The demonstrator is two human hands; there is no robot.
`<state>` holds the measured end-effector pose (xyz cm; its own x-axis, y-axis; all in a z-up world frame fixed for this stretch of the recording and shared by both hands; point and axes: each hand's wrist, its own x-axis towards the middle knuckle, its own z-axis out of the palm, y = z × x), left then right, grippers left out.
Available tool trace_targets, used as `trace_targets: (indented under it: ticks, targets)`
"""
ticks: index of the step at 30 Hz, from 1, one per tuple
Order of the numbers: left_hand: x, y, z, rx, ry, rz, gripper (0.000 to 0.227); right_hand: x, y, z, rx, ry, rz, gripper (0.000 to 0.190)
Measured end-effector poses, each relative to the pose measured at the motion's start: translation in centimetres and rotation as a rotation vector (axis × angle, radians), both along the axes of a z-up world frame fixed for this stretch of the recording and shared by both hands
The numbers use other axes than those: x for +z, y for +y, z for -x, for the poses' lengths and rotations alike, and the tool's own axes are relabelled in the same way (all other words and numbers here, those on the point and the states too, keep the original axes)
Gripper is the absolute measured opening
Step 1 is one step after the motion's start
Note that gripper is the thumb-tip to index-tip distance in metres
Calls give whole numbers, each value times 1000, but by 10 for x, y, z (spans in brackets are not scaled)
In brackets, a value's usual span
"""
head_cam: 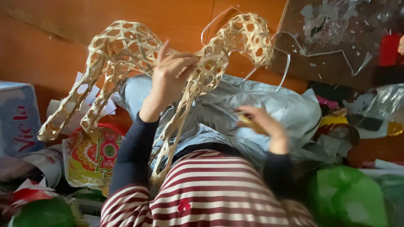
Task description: Assembling and weaving a decorative animal figure using bamboo strips and tape.
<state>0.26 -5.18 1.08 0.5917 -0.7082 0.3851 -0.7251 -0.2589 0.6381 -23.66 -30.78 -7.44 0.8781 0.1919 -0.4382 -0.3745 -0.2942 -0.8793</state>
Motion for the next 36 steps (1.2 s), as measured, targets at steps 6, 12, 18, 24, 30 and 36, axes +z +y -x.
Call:
trace_targets:
  ticks: [6, 12, 18, 24, 30, 36]
  targets:
    - [21, -2, 10, 13, 131, -24, 8, -46, -84, 11, -710, 160, -9, 17]
    - [17, -12, 18, -142, 84, -41, 7, -183, -135, -24, -882, -213, 485, 21]
    - [12, -8, 19, -168, 167, -73, 10, -221, -179, -13, -979, -152, 1027, 43]
    - [11, -20, 22, -252, 183, -59, 10, -31, -47, -67, -884, -223, 738, 23]
    - [-4, -27, 21, -323, 191, -160, 15, 50, 62, -68, -218, -341, 31, 38]
    - [-73, -14, -17, 44, -125, -203, 48, 21, 40, -47, -369, -133, 85, 22]
